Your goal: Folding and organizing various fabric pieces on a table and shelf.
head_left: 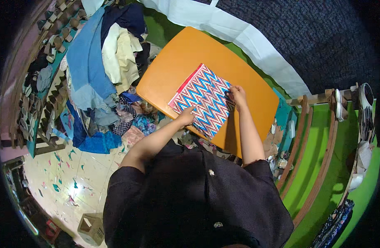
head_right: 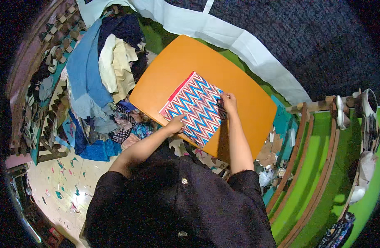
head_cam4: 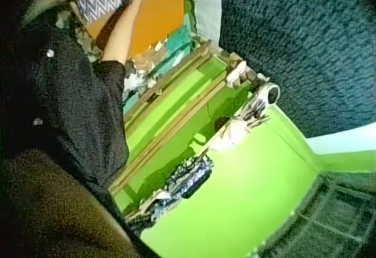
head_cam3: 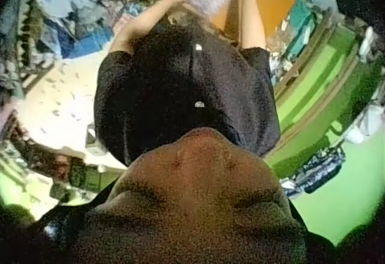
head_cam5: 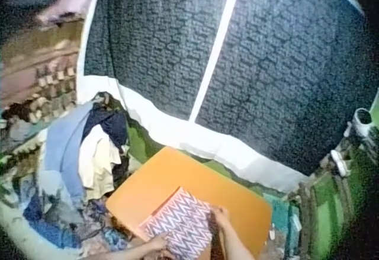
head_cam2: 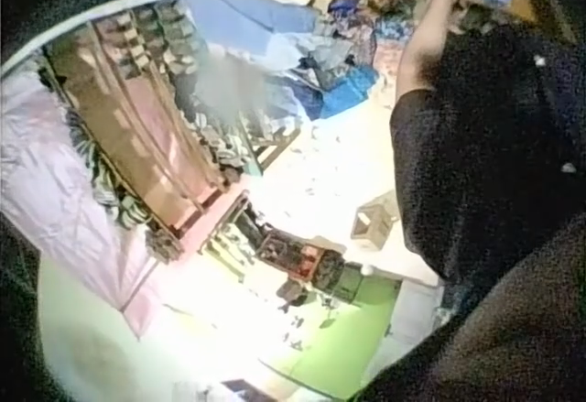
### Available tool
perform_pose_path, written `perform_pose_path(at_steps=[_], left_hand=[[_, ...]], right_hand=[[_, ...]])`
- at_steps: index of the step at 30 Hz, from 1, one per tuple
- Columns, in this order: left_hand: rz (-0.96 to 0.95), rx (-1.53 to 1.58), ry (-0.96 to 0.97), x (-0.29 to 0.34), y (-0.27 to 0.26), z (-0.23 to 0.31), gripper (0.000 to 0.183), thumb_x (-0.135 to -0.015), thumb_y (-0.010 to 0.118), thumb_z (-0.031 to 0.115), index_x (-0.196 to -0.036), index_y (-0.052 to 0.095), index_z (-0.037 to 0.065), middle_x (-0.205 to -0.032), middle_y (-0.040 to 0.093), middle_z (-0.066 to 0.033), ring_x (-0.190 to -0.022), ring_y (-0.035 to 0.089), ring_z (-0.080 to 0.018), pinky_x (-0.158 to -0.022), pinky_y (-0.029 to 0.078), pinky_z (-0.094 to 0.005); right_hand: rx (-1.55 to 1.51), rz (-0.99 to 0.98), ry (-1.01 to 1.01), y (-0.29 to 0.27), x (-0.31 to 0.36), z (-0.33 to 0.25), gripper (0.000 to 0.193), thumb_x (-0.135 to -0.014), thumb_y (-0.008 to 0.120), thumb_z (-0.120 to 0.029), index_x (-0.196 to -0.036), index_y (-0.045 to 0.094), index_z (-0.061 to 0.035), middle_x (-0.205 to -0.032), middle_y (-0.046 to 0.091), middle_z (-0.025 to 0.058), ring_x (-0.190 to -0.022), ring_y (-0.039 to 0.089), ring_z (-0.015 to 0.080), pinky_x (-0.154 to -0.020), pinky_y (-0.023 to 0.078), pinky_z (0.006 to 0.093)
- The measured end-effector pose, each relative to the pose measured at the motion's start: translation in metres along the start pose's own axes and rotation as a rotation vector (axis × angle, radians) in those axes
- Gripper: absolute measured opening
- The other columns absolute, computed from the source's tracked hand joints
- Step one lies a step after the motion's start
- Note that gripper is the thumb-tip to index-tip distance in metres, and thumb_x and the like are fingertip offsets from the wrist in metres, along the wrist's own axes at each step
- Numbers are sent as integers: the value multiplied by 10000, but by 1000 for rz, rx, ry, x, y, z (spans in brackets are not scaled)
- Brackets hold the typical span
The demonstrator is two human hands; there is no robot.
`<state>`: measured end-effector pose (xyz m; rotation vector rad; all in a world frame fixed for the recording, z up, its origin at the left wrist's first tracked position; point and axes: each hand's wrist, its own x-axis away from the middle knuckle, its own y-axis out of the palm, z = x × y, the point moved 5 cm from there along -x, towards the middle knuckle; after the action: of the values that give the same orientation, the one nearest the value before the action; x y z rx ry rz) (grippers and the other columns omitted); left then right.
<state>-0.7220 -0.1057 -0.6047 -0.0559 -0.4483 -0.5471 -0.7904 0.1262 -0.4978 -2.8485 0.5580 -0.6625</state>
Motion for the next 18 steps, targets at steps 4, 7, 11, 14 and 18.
perform_pose_path(at_steps=[4,7,11,14,18], left_hand=[[-123,176,-188,-6,5,-21,517,-781,465,33,-1287,360,55,-957,555,-91,-743,572,-182,-522,499,-296],[-42,110,-263,11,-4,-9,543,-767,500,57,-1292,361,64,-911,591,-131,-852,585,-220,-616,512,-352],[-29,-680,-34,18,-13,31,456,-731,575,195,-1143,487,21,-969,568,-246,-928,566,-325,-821,436,-414],[165,-758,-33,47,-21,83,364,-728,584,210,-1025,519,9,-936,578,-226,-908,561,-332,-759,446,-448],[302,-915,561,50,8,116,393,-716,622,261,-1017,506,37,-888,543,-149,-875,528,-317,-711,440,-432]], right_hand=[[142,228,-91,-43,-21,49,168,-791,557,-179,-879,517,-42,-687,521,15,-555,501,89,-490,384,219],[173,299,-57,-48,-7,62,250,-759,586,-201,-900,527,-3,-788,561,84,-690,531,166,-639,421,287],[248,531,-18,-80,8,101,291,-726,617,-222,-855,546,29,-821,588,141,-747,546,201,-680,429,317],[225,285,-45,-45,36,89,294,-724,637,-259,-635,570,12,-584,557,91,-559,523,171,-532,407,326],[354,216,-22,-30,57,100,301,-727,645,-282,-754,588,12,-644,570,59,-582,502,127,-529,399,285]])
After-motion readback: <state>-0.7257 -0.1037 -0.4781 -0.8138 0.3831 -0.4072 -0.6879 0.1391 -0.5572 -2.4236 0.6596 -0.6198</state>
